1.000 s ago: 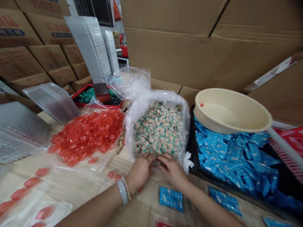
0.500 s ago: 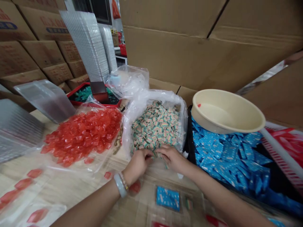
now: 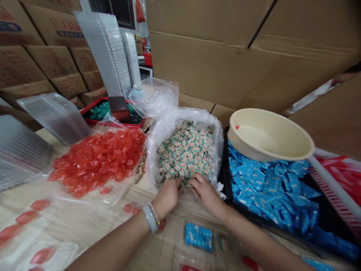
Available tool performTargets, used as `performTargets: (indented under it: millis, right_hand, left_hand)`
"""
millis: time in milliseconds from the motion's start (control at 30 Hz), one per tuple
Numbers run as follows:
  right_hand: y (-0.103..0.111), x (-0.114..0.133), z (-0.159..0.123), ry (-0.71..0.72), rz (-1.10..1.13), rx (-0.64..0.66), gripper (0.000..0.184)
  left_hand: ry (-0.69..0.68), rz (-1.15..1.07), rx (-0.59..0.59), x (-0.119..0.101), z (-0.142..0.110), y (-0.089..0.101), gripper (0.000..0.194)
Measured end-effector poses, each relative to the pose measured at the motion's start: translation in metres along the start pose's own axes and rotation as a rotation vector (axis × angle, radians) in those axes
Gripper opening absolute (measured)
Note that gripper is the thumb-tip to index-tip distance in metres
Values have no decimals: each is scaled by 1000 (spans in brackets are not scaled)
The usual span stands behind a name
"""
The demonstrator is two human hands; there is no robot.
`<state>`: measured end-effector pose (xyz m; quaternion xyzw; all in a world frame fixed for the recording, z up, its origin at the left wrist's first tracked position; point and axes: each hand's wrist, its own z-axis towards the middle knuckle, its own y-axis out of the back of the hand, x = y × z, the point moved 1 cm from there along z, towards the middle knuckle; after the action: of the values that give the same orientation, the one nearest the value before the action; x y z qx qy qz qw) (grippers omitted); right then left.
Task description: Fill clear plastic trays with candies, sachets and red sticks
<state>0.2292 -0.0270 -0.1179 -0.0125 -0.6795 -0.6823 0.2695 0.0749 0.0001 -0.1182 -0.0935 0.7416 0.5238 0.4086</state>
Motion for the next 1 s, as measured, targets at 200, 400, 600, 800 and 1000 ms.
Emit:
performTargets:
  millis: [200, 400, 600, 800, 1000]
  right_hand:
    - [-9, -10, -2, 12, 141, -101, 27]
    - [-15, -13, -6, -5, 221, -130, 30]
    - [-15, -13, -7, -18, 246, -135, 32]
    - [-15, -9, -7, -54, 238, -159, 35]
    - [-16, -7, -8, -62, 173, -108, 27]
  left_hand:
    - [-63, -40, -27, -6, -4, 0, 17]
    - [-106, -50, -51, -13, -5, -3, 24]
    - [-48, -108, -116, -12, -2, -7, 33]
    - [-128, -74, -61, -12, 0, -9, 25]
    - [-108, -41, -40, -16, 0, -8, 25]
